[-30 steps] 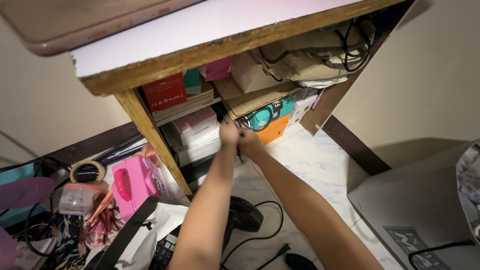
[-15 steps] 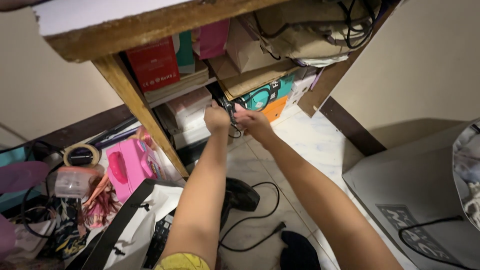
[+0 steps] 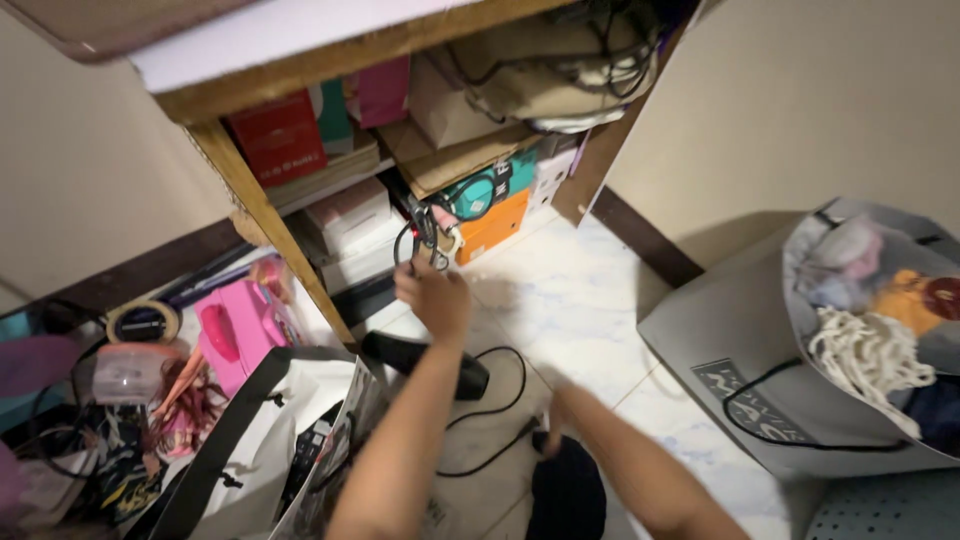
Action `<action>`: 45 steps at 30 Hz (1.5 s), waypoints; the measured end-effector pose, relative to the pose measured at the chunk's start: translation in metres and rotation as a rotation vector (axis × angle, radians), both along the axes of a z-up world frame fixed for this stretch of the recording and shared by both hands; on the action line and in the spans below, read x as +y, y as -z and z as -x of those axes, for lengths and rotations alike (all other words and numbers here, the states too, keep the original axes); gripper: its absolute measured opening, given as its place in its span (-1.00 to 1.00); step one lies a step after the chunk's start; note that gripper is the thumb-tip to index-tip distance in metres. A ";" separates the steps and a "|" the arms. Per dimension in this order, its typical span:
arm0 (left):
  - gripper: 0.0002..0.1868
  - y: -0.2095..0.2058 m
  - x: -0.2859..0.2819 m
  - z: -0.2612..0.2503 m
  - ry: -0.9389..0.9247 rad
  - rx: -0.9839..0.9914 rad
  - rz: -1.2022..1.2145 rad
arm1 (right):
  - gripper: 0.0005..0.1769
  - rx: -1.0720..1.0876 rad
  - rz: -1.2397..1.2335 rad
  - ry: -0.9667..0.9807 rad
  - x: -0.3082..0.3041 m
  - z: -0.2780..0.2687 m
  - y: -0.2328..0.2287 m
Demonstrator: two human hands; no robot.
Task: The person picks up and sorts various personal items including a hair dryer, a hair straightener, and bags, placing some into a white bin and arranging others on floor and shelves.
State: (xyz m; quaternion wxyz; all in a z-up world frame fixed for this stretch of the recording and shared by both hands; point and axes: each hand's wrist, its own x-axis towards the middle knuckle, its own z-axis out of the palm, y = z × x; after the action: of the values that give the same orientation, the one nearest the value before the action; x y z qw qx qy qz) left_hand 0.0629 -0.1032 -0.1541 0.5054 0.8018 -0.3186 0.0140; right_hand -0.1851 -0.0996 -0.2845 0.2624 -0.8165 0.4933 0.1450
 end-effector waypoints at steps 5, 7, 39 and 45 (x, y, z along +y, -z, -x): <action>-0.38 0.019 0.027 0.036 0.092 0.001 -0.013 | -0.16 0.294 -0.117 -0.071 0.066 0.054 0.056; -0.55 0.038 0.035 0.037 0.167 -0.106 -0.076 | -0.23 0.293 -0.224 -0.147 0.069 0.061 0.059; -0.39 -0.396 0.170 0.123 0.636 1.716 -0.127 | -0.57 -1.407 -0.995 1.214 0.102 0.058 -0.569; -0.53 -0.552 0.233 0.124 0.576 1.482 -0.053 | -0.23 -1.106 -0.740 1.285 0.166 0.085 -0.688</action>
State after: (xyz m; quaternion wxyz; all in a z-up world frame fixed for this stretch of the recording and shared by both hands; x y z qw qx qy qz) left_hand -0.0616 0.1298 0.3975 0.5502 0.5002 -0.0946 -0.6619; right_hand -0.2700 0.0662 0.4034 0.7348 -0.2034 0.5781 -0.2907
